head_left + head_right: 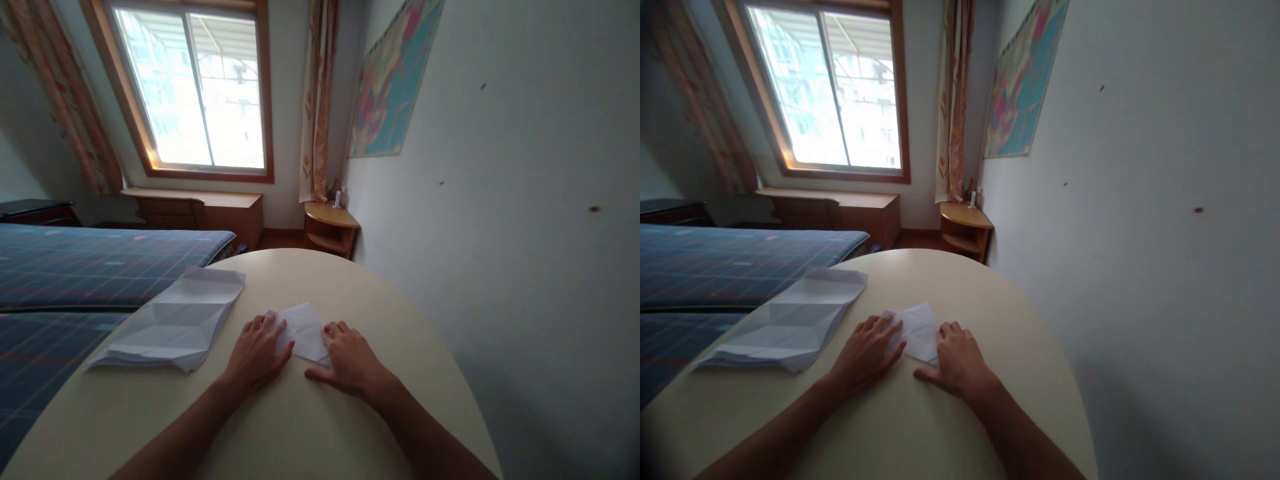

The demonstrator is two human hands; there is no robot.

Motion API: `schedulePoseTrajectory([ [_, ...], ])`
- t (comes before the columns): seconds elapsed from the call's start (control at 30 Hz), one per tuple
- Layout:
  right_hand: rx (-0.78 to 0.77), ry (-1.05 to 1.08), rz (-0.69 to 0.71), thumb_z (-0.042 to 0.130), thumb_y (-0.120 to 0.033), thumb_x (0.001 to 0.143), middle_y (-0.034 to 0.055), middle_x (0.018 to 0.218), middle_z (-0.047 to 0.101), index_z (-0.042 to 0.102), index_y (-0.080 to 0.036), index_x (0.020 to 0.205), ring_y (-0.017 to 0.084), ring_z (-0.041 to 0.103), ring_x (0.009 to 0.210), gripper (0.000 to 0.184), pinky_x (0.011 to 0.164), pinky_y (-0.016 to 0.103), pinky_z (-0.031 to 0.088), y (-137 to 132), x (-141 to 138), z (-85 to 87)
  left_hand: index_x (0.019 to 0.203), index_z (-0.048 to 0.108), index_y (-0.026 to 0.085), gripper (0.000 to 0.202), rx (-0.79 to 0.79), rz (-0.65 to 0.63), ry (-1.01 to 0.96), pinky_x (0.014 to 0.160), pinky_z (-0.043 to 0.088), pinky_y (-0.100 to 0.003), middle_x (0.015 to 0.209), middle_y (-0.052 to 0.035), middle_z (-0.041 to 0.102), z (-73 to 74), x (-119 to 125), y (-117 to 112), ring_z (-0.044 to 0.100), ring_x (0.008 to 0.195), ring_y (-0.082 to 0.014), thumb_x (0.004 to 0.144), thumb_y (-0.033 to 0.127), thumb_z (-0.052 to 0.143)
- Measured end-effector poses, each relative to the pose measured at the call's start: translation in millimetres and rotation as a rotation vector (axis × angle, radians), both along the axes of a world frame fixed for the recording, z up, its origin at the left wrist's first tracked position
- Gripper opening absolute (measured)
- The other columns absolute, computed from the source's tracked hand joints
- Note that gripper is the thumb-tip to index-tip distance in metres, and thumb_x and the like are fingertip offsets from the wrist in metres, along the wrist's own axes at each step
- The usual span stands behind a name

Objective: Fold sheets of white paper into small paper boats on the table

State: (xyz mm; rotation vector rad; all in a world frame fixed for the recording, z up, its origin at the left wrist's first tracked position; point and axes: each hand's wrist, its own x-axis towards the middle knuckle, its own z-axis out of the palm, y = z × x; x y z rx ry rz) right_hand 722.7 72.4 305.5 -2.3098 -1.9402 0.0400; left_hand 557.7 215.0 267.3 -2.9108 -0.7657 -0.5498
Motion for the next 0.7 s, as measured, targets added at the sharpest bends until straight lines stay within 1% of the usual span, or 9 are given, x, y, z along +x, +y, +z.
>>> schedulePoseTrajectory([
  [0.07, 0.024, 0.007, 0.002, 0.06, -0.063, 0.082, 0.0185, 0.121, 0.061, 0.062, -0.009, 0.122, 0.032, 0.051, 0.113, 0.067, 0.098, 0.041, 0.041, 3, 10, -4.5, 0.125, 0.058, 0.019, 0.043, -0.002, -0.028, -0.046, 0.094, 0.046, -0.048, 0.118, -0.0134, 0.061, 0.1, 0, 1, 0.054, 0.11, -0.0313, 0.091, 0.043, 0.05],
  [0.1, 0.03, 0.011, 0.016, 0.059, -0.06, 0.084, 0.0176, 0.123, 0.06, 0.061, -0.01, 0.124, 0.031, 0.05, 0.114, 0.064, 0.099, 0.039, 0.04, 4, 15, -6.6, 0.126, 0.057, 0.018, 0.043, -0.004, -0.036, -0.081, 0.095, 0.046, -0.048, 0.118, -0.0138, 0.06, -0.7, 1, 2, 0.054, 0.111, -0.0312, 0.09, 0.041, 0.051],
  [0.17, 0.033, 0.018, 0.052, 0.058, -0.056, 0.087, 0.0162, 0.127, 0.059, 0.059, -0.012, 0.127, 0.03, 0.049, 0.117, 0.06, 0.101, 0.038, 0.039, 6, 23, -9.8, 0.127, 0.054, 0.015, 0.045, -0.011, -0.017, -0.171, 0.098, 0.045, -0.047, 0.128, -0.0162, 0.055, -4.0, 2, 5, 0.051, 0.117, -0.0316, 0.089, 0.038, 0.053],
  [0.23, 0.036, 0.016, 0.086, 0.058, -0.055, 0.088, 0.0162, 0.129, 0.058, 0.058, -0.011, 0.129, 0.029, 0.048, 0.119, 0.06, 0.103, 0.038, 0.038, 8, 30, -11.3, 0.13, 0.048, 0.013, 0.048, -0.043, 0.042, -0.243, 0.102, 0.043, -0.047, 0.138, -0.0184, 0.049, -9.0, 3, 9, 0.047, 0.125, -0.032, 0.089, 0.035, 0.053],
  [0.27, 0.038, 0.013, 0.101, 0.058, -0.055, 0.089, 0.0167, 0.129, 0.057, 0.057, -0.011, 0.13, 0.029, 0.047, 0.12, 0.06, 0.104, 0.038, 0.038, 9, 32, -11.5, 0.132, 0.046, 0.012, 0.049, -0.076, 0.068, -0.253, 0.103, 0.043, -0.047, 0.14, -0.0187, 0.048, -11.2, 3, 11, 0.047, 0.126, -0.0315, 0.089, 0.035, 0.052],
  [0.37, 0.045, -0.004, 0.158, 0.057, -0.052, 0.091, 0.0176, 0.129, 0.058, 0.059, -0.009, 0.128, 0.029, 0.047, 0.12, 0.057, 0.104, 0.039, 0.038, 10, 38, -10.8, 0.136, 0.042, 0.011, 0.051, -0.208, 0.094, -0.188, 0.103, 0.043, -0.044, 0.134, -0.017, 0.056, -13.0, 2, 14, 0.053, 0.123, -0.0281, 0.091, 0.034, 0.048],
  [0.43, 0.046, -0.012, 0.182, 0.057, -0.048, 0.092, 0.017, 0.128, 0.059, 0.062, -0.01, 0.124, 0.029, 0.048, 0.12, 0.049, 0.104, 0.04, 0.038, 10, 43, -10.2, 0.135, 0.045, 0.011, 0.047, -0.259, 0.099, -0.13, 0.102, 0.044, -0.041, 0.129, -0.0156, 0.061, -9.8, 1, 13, 0.056, 0.12, -0.0263, 0.093, 0.033, 0.046],
  [0.57, 0.053, 0.008, 0.187, 0.057, -0.041, 0.093, 0.0161, 0.128, 0.06, 0.065, -0.013, 0.12, 0.028, 0.05, 0.119, 0.04, 0.103, 0.039, 0.04, 9, 55, -10.7, 0.131, 0.051, 0.015, 0.04, -0.276, 0.084, -0.055, 0.103, 0.044, -0.039, 0.129, -0.0137, 0.063, -3.0, 0, 8, 0.055, 0.123, -0.024, 0.093, 0.027, 0.046],
  [0.7, 0.054, 0.038, 0.212, 0.057, -0.037, 0.094, 0.0147, 0.128, 0.062, 0.068, -0.013, 0.115, 0.027, 0.054, 0.117, 0.034, 0.102, 0.038, 0.041, 9, 66, -12.4, 0.129, 0.055, 0.019, 0.038, -0.274, 0.003, -0.035, 0.107, 0.042, -0.039, 0.137, -0.0094, 0.059, -4.3, 1, 9, 0.051, 0.128, -0.0226, 0.092, 0.023, 0.045],
])
